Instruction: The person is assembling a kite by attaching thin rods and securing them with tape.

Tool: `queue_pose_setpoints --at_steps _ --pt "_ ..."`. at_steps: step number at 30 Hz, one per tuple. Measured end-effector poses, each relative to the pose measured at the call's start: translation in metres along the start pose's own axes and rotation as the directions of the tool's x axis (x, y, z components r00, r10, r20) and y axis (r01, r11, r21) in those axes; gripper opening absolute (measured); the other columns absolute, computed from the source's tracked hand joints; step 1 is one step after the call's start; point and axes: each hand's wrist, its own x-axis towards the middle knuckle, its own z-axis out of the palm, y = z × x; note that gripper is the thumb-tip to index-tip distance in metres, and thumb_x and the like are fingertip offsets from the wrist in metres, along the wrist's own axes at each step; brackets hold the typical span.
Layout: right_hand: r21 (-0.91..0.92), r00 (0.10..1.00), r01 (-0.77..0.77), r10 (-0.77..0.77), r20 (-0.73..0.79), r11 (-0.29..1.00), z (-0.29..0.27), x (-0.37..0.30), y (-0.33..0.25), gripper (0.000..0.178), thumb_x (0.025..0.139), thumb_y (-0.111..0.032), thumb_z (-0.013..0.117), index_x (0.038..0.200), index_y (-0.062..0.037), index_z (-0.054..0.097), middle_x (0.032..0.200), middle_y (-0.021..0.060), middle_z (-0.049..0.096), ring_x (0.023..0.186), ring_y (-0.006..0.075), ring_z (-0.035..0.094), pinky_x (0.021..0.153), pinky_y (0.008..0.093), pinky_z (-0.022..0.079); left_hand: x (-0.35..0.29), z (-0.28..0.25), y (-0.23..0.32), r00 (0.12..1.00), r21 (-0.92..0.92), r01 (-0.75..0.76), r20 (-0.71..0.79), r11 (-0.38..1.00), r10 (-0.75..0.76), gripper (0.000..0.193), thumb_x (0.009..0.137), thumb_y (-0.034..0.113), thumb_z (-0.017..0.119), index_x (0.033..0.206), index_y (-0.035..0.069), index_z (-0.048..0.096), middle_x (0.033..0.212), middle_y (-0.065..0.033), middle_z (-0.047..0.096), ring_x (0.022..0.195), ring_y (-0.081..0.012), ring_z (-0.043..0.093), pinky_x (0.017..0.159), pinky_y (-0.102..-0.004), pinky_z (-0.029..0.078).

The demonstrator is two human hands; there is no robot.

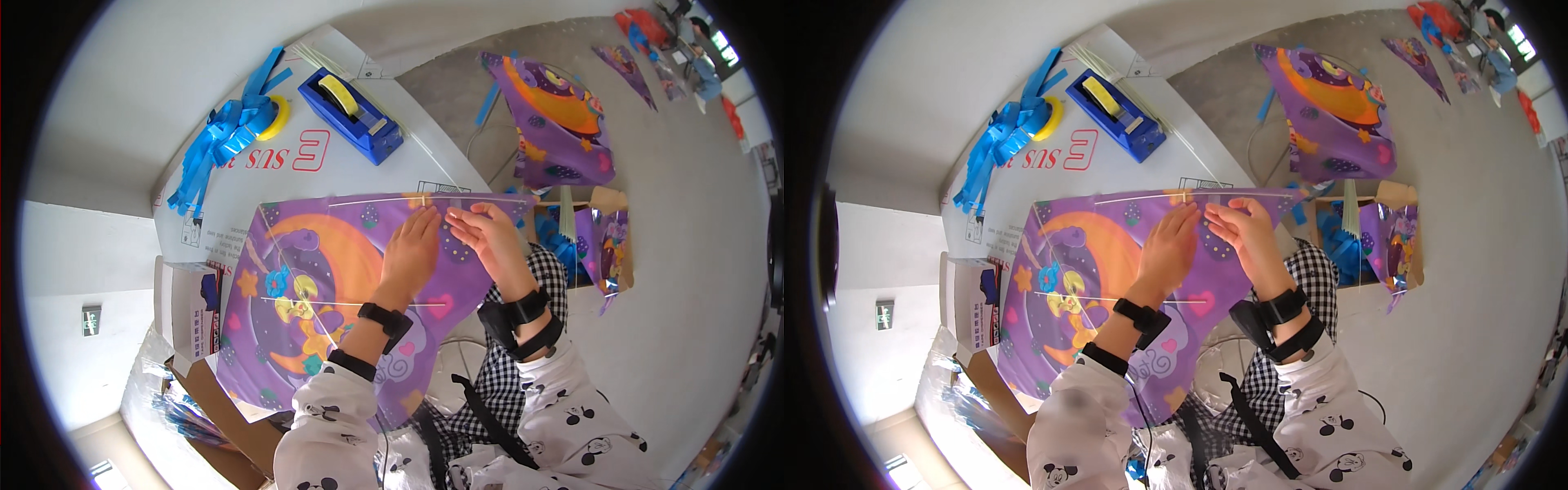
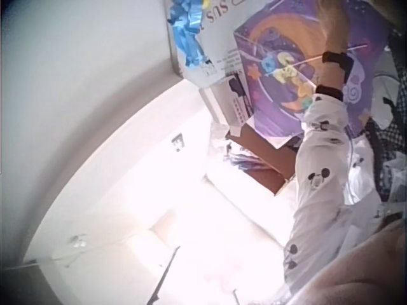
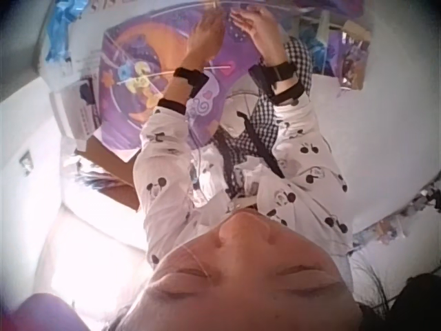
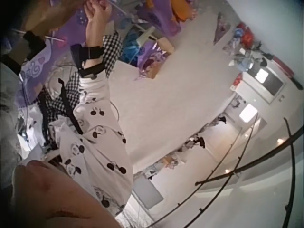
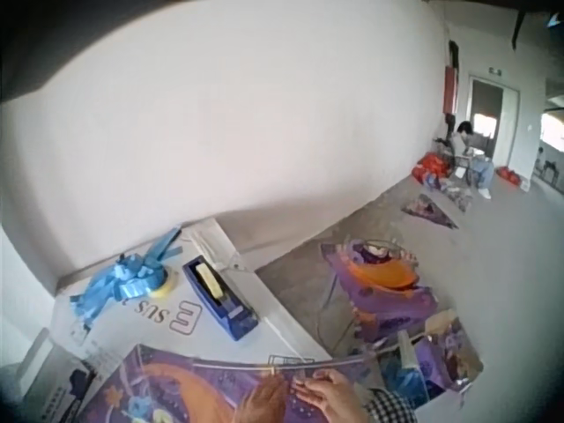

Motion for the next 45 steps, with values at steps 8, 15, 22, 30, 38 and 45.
queue_pose_setpoints --at_steps 8,15,22,30,38,45 --pt "0.055 0.992 -0.072 0.066 0.108 0.996 -0.005 0.0 0.008 0.016 0.091 -0.004 0.056 0.104 -0.0014 0.047 0.112 0.023 0.061 0.11 0.032 0.06 0.098 0.0408 0.049 -0.003 -0.003 -0.005 0.992 0.022 -0.12 0.036 0.993 0.119 0.027 0.076 0.0 0.057 0.103 0.004 0.061 0.109 -0.0082 0.062 0.104 -0.0274 0.058 0.086 -0.0381 0.049" --pt "0.032 0.997 -0.053 0.05 0.066 0.998 -0.004 0.001 0.009 0.016 0.089 -0.002 0.056 0.103 -0.0009 0.047 0.114 0.0202 0.06 0.106 0.0287 0.062 0.089 0.0363 0.052 0.008 0.009 -0.013 0.996 -0.036 -0.043 -0.078 0.998 0.04 0.021 0.075 -0.004 0.058 0.094 0.005 0.057 0.098 -0.0099 0.061 0.089 -0.0295 0.057 0.077 -0.0397 0.048" --pt "0.01 0.998 -0.023 0.022 0.058 1.0 -0.007 0.003 0.013 0.013 0.092 -0.007 0.054 0.103 -0.0019 0.048 0.116 0.023 0.06 0.111 0.0322 0.061 0.094 0.039 0.05 0.01 0.022 -0.015 0.994 -0.05 -0.018 -0.111 0.999 0.013 0.029 0.081 0.001 0.055 0.11 0.005 0.058 0.1 -0.0115 0.059 0.093 -0.0317 0.054 0.084 -0.0422 0.046" --pt "0.048 0.997 -0.067 0.065 0.042 0.997 -0.008 0.007 0.011 0.01 0.091 -0.004 0.053 0.1 -0.0012 0.048 0.115 0.026 0.06 0.109 0.0336 0.061 0.092 0.0388 0.051 0.013 0.016 -0.01 0.998 -0.078 0.036 -0.045 0.996 -0.04 0.037 0.083 0.003 0.055 0.119 0.008 0.059 0.105 -0.0103 0.057 0.095 -0.0303 0.052 0.087 -0.0409 0.044" --pt "0.085 0.997 -0.068 0.064 0.046 0.994 -0.006 0.011 0.008 0.016 0.088 -0.002 0.056 0.1 0.0025 0.047 0.105 0.0211 0.061 0.102 0.0302 0.064 0.086 0.0378 0.055 0.016 0.013 -0.011 1.0 -0.079 0.001 -0.026 0.997 -0.003 0.037 0.083 0.004 0.056 0.119 0.01 0.06 0.104 -0.0078 0.056 0.097 -0.0278 0.052 0.088 -0.0407 0.043" --pt "0.109 0.993 -0.111 0.105 0.057 0.988 -0.011 0.014 0.007 0.019 0.088 -0.004 0.057 0.102 0.0019 0.047 0.106 0.0215 0.061 0.103 0.0305 0.064 0.087 0.0389 0.054 0.018 0.011 -0.009 1.0 -0.094 0.016 0.016 0.995 -0.015 0.038 0.083 0.005 0.056 0.12 0.012 0.061 0.104 -0.007 0.057 0.098 -0.0269 0.052 0.087 -0.0403 0.043"
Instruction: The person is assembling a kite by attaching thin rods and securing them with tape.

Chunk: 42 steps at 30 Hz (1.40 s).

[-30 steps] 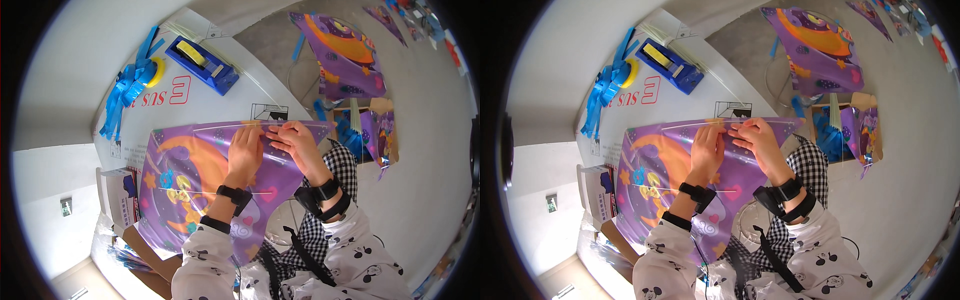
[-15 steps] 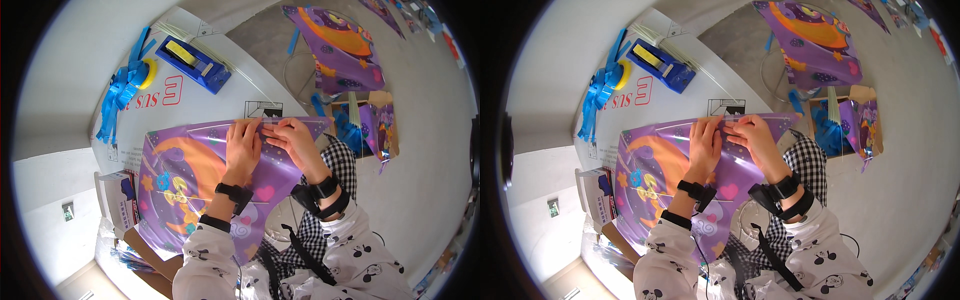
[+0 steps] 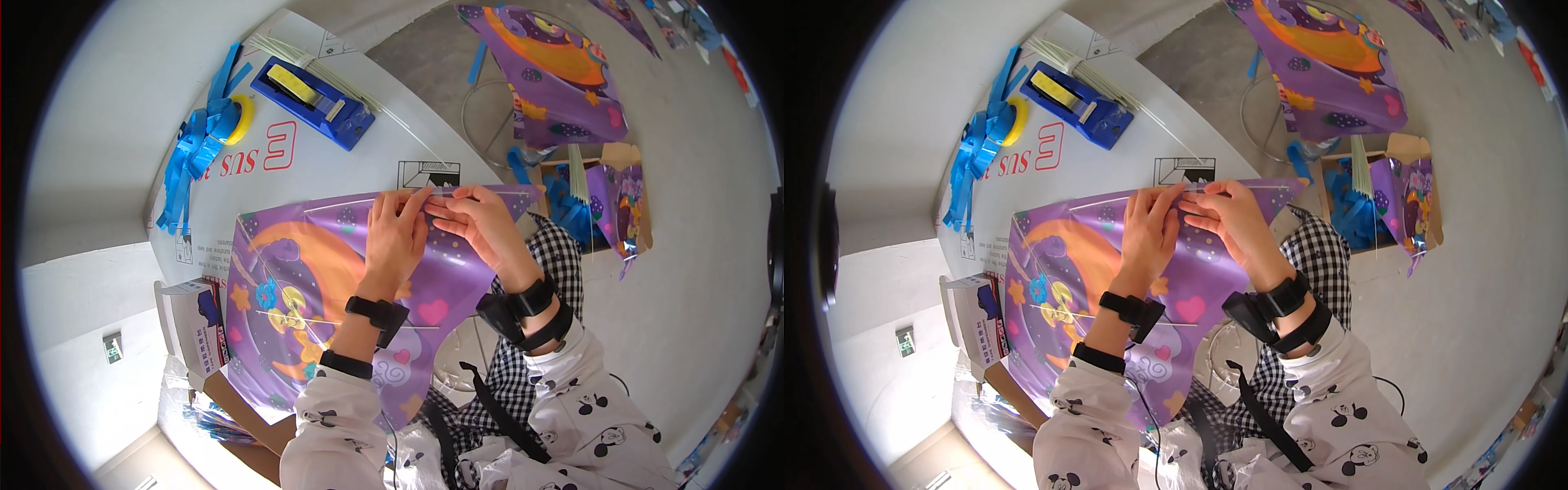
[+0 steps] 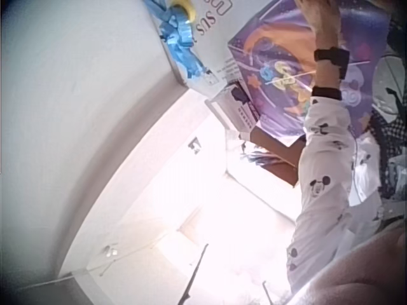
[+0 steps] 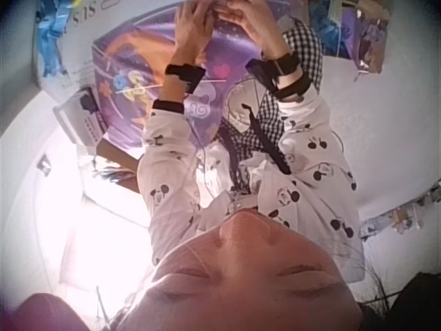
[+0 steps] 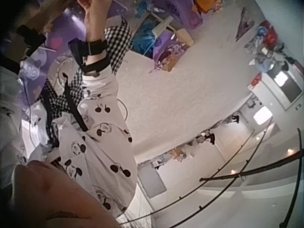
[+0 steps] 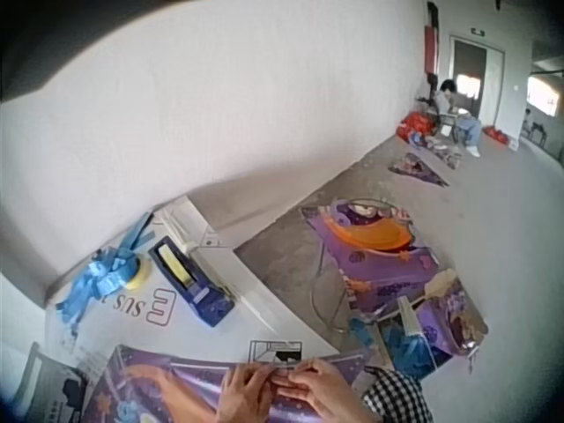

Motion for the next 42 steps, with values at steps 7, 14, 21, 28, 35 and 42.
queue_pose_setpoints --at_steps 7,14,21,28,35,42 --pt "0.026 1.0 -0.019 0.018 0.016 0.999 0.002 -0.002 -0.004 0.013 0.089 -0.005 0.056 0.1 -0.0004 0.049 0.106 0.0191 0.062 0.102 0.031 0.064 0.087 0.0393 0.054 0.003 -0.004 0.006 0.998 0.083 0.006 0.065 0.996 -0.012 0.041 0.081 0.006 0.059 0.121 0.016 0.062 0.101 -0.0062 0.054 0.098 -0.0258 0.052 0.086 -0.0402 0.043" --pt "0.14 0.992 -0.106 0.095 0.082 0.984 -0.005 -0.006 -0.01 0.009 0.089 -0.005 0.056 0.096 0.0007 0.056 0.105 0.0176 0.063 0.102 0.0308 0.064 0.087 0.0392 0.054 0.005 -0.003 0.013 0.996 0.158 0.009 0.082 0.987 -0.022 0.04 0.077 0.006 0.064 0.116 0.015 0.063 0.098 -0.0053 0.053 0.097 -0.0248 0.053 0.081 -0.0391 0.045" --pt "0.282 0.96 -0.273 0.241 0.141 0.92 -0.011 -0.008 -0.017 0.011 0.09 -0.007 0.055 0.093 0.003 0.058 0.114 0.0233 0.062 0.111 0.0361 0.061 0.085 0.0385 0.054 0.007 -0.002 0.011 0.998 0.178 0.019 0.058 0.984 -0.03 0.042 0.077 0.002 0.062 0.117 0.016 0.063 0.099 -0.0062 0.054 0.096 -0.0253 0.054 0.08 -0.0393 0.047" --pt "0.154 0.942 -0.33 0.313 0.124 0.932 -0.007 -0.035 -0.02 0.01 0.089 -0.011 0.059 0.094 -0.0024 0.056 0.114 0.0217 0.062 0.106 0.0353 0.064 0.071 0.0303 0.055 0.003 -0.006 0.012 0.991 0.233 -0.018 0.136 0.972 -0.014 0.05 0.075 0.0 0.06 0.123 0.015 0.06 0.103 -0.008 0.055 0.098 -0.0269 0.054 0.081 -0.039 0.048" --pt "0.008 0.998 0.05 -0.05 -0.03 0.999 -0.016 -0.023 -0.036 0.009 0.089 -0.008 0.06 0.096 -0.0097 0.056 0.098 0.0059 0.066 0.077 0.0131 0.063 0.061 0.0231 0.046 -0.01 0.002 0.027 0.972 0.535 -0.194 0.216 0.822 0.088 0.065 0.075 0.009 0.06 0.139 0.01 0.046 0.119 -0.013 0.053 0.11 -0.0277 0.053 0.088 -0.0398 0.045" --pt "-0.111 0.988 0.138 -0.145 -0.06 0.984 -0.009 -0.019 -0.033 0.007 0.09 -0.009 0.059 0.096 -0.0093 0.056 0.097 0.0044 0.065 0.075 0.0111 0.058 0.064 0.0237 0.045 -0.011 0.006 0.031 0.971 0.42 -0.209 0.195 0.883 0.138 0.065 0.075 0.011 0.059 0.138 0.004 0.045 0.144 -0.0108 0.043 0.128 -0.0296 0.045 0.104 -0.0392 0.038"
